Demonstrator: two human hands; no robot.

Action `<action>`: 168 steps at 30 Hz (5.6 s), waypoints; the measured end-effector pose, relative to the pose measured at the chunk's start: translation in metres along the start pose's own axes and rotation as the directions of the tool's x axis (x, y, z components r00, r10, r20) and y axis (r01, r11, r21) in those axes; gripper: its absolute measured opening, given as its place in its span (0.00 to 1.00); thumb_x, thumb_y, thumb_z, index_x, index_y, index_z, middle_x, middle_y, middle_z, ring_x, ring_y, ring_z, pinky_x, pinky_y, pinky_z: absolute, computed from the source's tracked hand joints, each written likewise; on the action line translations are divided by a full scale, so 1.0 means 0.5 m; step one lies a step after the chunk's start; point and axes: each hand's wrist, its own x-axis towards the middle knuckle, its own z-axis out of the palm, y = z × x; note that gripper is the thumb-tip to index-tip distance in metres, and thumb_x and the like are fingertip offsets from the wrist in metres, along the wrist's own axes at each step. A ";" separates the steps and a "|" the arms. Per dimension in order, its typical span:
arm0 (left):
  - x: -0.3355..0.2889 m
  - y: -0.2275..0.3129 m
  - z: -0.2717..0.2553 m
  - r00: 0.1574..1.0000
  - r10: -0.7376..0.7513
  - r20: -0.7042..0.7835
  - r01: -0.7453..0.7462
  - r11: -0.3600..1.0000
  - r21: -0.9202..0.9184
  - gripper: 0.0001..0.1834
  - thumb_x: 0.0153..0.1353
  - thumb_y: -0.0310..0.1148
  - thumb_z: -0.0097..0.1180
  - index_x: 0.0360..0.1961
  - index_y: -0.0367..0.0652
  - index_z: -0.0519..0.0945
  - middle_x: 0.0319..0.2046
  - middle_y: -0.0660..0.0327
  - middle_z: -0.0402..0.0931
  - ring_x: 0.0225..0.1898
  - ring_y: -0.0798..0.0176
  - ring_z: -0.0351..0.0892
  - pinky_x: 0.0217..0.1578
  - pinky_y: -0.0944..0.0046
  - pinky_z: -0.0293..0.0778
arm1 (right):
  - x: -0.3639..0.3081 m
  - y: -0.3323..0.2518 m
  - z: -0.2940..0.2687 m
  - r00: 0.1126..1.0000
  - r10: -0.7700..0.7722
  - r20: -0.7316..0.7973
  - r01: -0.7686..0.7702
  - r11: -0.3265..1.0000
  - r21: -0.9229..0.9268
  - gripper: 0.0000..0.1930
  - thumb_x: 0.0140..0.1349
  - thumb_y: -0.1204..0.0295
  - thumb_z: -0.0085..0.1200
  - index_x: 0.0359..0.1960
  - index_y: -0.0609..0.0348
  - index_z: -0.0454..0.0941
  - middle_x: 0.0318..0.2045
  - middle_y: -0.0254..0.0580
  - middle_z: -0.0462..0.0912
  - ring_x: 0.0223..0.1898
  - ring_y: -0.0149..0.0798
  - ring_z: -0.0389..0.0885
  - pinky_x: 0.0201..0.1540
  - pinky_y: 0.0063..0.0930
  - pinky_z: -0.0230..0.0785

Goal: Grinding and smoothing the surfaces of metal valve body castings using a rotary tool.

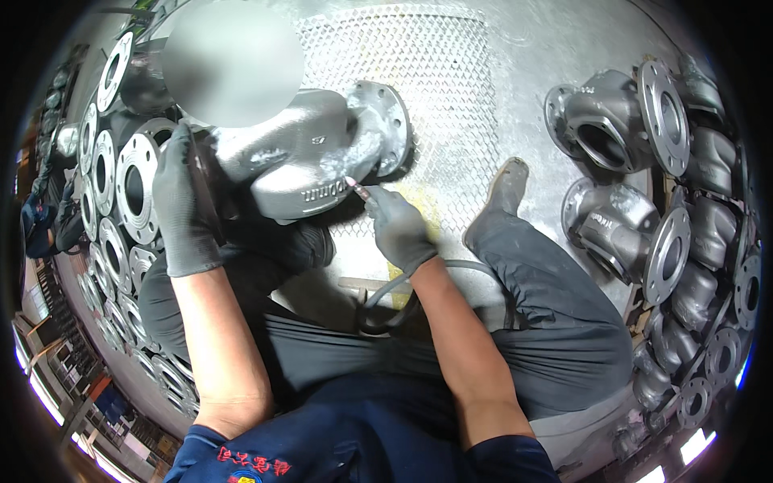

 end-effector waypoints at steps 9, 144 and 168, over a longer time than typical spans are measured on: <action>-0.017 0.025 0.038 0.991 -0.109 -0.072 0.084 0.954 -0.289 0.22 0.69 0.26 0.60 0.63 0.36 0.82 0.50 0.39 0.83 0.49 0.37 0.85 0.49 0.48 0.81 | 0.039 -0.067 -0.068 0.988 -0.144 0.048 0.151 0.967 -0.203 0.20 0.70 0.77 0.49 0.63 0.55 0.78 0.51 0.59 0.84 0.51 0.62 0.83 0.55 0.53 0.78; -0.056 0.021 0.043 0.954 -0.239 -0.183 0.220 0.968 -0.119 0.21 0.73 0.34 0.60 0.65 0.47 0.79 0.62 0.35 0.76 0.60 0.32 0.81 0.56 0.41 0.81 | 0.349 -0.507 -0.122 0.748 -0.153 0.646 0.601 0.568 -0.562 0.15 0.61 0.79 0.57 0.49 0.61 0.88 0.46 0.61 0.89 0.49 0.58 0.90 0.54 0.48 0.82; -0.050 0.052 0.025 0.941 -0.324 -0.098 0.295 0.928 -0.228 0.33 0.80 0.46 0.48 0.70 0.25 0.72 0.68 0.32 0.73 0.71 0.35 0.73 0.70 0.49 0.67 | 0.349 -0.481 -0.125 0.721 -0.246 0.648 0.583 0.721 -0.375 0.23 0.61 0.79 0.52 0.59 0.54 0.82 0.44 0.59 0.87 0.48 0.63 0.86 0.52 0.52 0.79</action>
